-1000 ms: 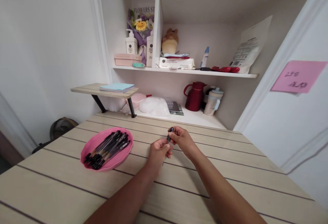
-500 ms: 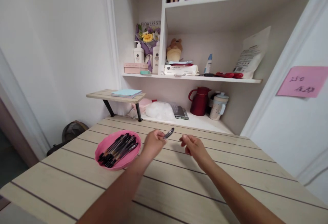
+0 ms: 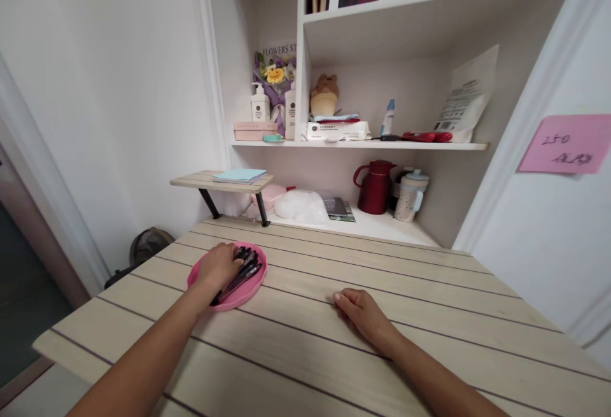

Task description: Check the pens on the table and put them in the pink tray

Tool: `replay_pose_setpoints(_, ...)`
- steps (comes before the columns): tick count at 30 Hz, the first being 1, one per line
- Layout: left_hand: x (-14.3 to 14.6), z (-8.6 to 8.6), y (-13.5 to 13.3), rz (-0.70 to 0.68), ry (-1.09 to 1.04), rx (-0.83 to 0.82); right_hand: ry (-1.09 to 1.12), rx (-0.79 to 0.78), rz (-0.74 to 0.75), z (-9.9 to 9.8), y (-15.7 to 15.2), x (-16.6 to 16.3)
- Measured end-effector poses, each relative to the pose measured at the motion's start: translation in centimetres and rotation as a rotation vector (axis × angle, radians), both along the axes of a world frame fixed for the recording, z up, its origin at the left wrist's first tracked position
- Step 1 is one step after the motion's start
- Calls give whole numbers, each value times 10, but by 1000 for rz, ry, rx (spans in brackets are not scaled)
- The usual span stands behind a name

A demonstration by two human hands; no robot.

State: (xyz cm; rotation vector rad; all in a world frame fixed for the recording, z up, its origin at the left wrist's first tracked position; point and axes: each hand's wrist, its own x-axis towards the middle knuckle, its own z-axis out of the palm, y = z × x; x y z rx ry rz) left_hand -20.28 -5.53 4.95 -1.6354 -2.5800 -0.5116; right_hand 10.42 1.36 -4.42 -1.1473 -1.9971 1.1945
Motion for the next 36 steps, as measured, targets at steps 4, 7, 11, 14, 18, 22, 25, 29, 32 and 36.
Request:
replay_pose_setpoints(4,-8,-10,4,-36,60,-69,-8,78,4,1,-3,1)
replay_pose_setpoints(7,-12,-20,6,-27,11,-222,-35,155,6,3,-5,1)
replay_pose_setpoints(11,-15,-26,8,-5,3,-291,-67,194,14,5,-6,1)
replay_pose_setpoints(14,-18,-25,8,-3,-21,-291,-84,220,10,6,-6,1)
replay_pose_setpoints(18,-22,-25,7,-17,-50,-283,-112,240,-1,5,-6,2)
replay_pose_setpoints(22,-24,-30,7,-33,-12,-294,-136,264,-2,4,-7,2)
replay_pose_setpoints(25,-22,-31,7,-18,5,-313,-146,277,-3,4,-9,2)
replay_pose_setpoints(29,-20,-27,3,-27,-10,-306,-160,268,1,7,-10,1)
replay_pose_setpoints(32,-15,-22,-4,-72,36,-239,-183,233,36,10,-11,1)
replay_pose_setpoints(36,5,-22,-24,-199,114,-45,-212,212,108,14,-22,1)
